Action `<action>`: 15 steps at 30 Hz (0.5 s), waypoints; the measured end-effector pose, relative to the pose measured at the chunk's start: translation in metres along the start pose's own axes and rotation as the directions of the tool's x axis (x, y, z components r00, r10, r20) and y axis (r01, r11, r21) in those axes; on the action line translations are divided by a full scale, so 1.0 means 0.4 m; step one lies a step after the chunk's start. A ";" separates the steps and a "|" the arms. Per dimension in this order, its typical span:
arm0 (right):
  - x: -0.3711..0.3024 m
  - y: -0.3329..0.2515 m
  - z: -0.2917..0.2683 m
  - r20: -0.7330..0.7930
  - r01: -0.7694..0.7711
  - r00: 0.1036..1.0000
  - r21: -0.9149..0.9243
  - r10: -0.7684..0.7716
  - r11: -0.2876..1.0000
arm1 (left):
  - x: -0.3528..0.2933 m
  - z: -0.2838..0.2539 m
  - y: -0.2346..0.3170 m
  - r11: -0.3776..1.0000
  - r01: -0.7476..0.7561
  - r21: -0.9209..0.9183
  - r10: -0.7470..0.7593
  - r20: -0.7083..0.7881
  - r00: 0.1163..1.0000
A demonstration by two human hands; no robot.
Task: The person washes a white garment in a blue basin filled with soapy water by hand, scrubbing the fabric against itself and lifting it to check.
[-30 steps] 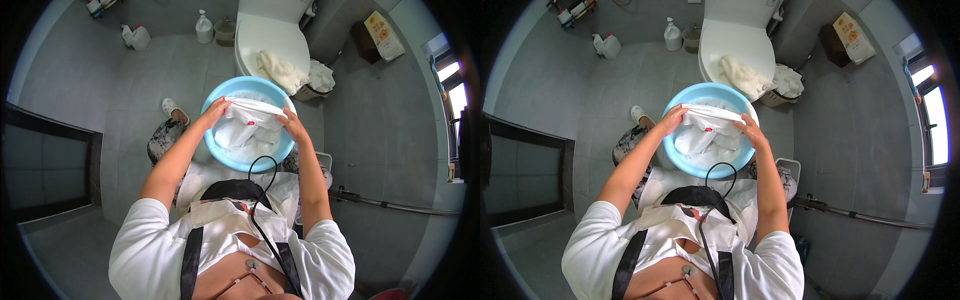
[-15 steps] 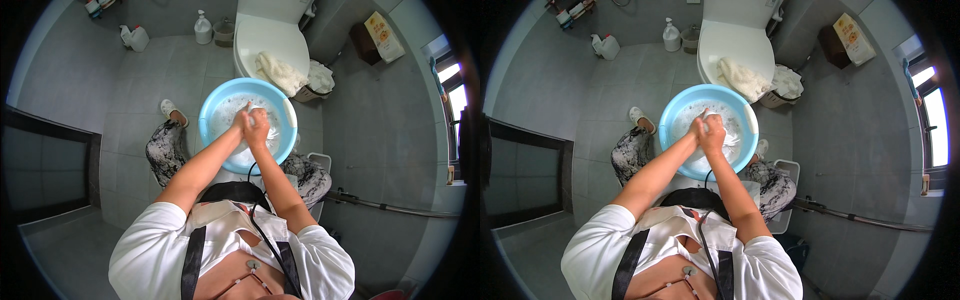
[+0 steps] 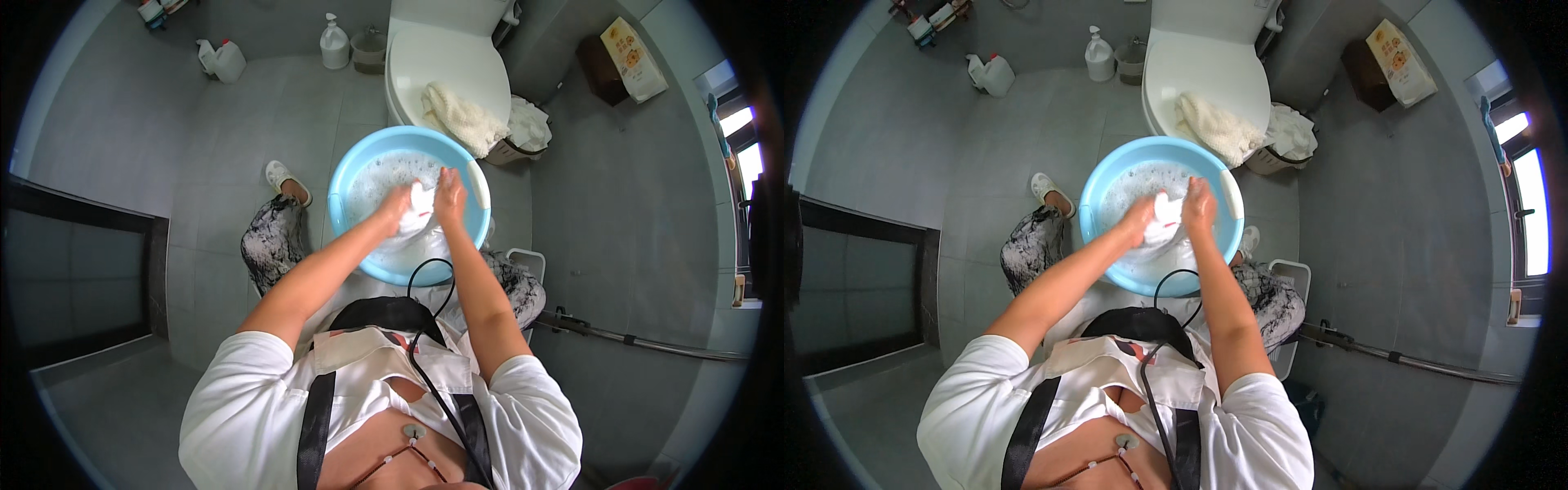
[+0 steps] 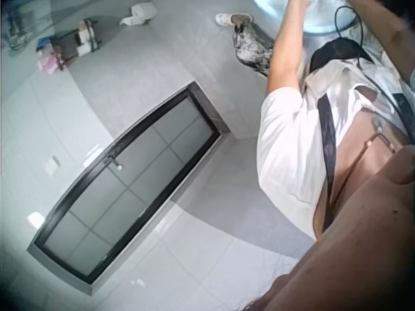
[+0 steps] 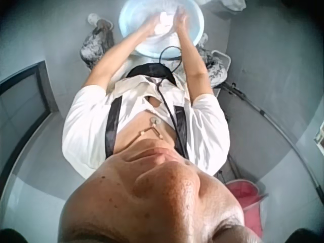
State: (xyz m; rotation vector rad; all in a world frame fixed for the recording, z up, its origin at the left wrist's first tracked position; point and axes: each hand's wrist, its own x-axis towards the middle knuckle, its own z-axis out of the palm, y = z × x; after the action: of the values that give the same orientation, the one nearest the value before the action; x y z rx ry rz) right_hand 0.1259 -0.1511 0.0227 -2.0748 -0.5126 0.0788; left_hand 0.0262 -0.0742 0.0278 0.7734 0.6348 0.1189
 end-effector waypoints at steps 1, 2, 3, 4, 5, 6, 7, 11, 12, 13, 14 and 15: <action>0.008 0.027 -0.009 0.008 -0.029 1.000 0.006 0.029 1.000 | 0.008 -0.033 0.015 0.993 -0.081 -0.087 0.071 -0.107 0.992; 0.029 0.040 -0.016 0.014 -0.045 0.999 0.015 0.045 0.999 | 0.026 -0.063 0.035 0.970 -0.181 -0.164 0.144 -0.216 0.966; 0.039 0.057 -0.022 0.020 -0.071 0.997 0.022 0.071 0.997 | 0.035 -0.090 0.046 0.962 -0.242 -0.128 0.193 -0.311 0.931; 0.054 0.081 -0.022 0.056 -0.136 0.990 0.115 0.131 0.984 | 0.047 -0.112 0.049 0.950 -0.299 -0.086 0.242 -0.400 0.884; 0.070 0.105 -0.015 0.098 -0.201 0.978 0.207 0.184 0.957 | 0.068 -0.135 0.035 0.952 -0.308 -0.001 0.275 -0.442 0.854; 0.078 0.123 -0.008 0.143 -0.271 0.961 0.294 0.238 0.917 | 0.069 -0.135 0.034 0.969 -0.247 0.020 0.230 -0.450 0.863; 0.075 0.142 0.002 0.144 -0.227 0.971 0.290 0.192 0.930 | 0.068 -0.134 0.033 0.982 -0.185 0.041 0.183 -0.458 0.870; 0.012 0.090 0.018 0.244 0.100 0.967 -0.123 -0.067 0.987 | 0.141 -0.204 -0.062 0.766 -0.070 0.639 0.344 -0.316 0.884; -0.007 0.062 0.012 0.308 0.222 0.944 -0.313 -0.123 0.923 | 0.139 -0.201 -0.072 0.625 -0.047 0.779 0.387 -0.257 0.886; -0.015 0.049 0.010 0.388 0.224 0.919 -0.371 -0.069 0.901 | 0.132 -0.196 -0.085 0.478 -0.016 0.878 0.412 -0.208 0.887; -0.021 0.043 0.004 0.456 0.227 0.890 -0.429 -0.007 0.874 | 0.110 -0.171 -0.081 0.313 0.009 0.950 0.425 -0.149 0.893; -0.024 0.040 0.004 0.517 0.237 0.854 -0.481 0.055 0.844 | 0.057 -0.126 -0.038 0.249 0.038 0.968 0.385 -0.134 0.913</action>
State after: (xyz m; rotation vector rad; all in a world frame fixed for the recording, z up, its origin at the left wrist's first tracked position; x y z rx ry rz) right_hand 0.1220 -0.1607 0.0070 -2.5725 -1.0669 0.4994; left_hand 0.0138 -0.0469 -0.0209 2.1266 0.9660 0.0614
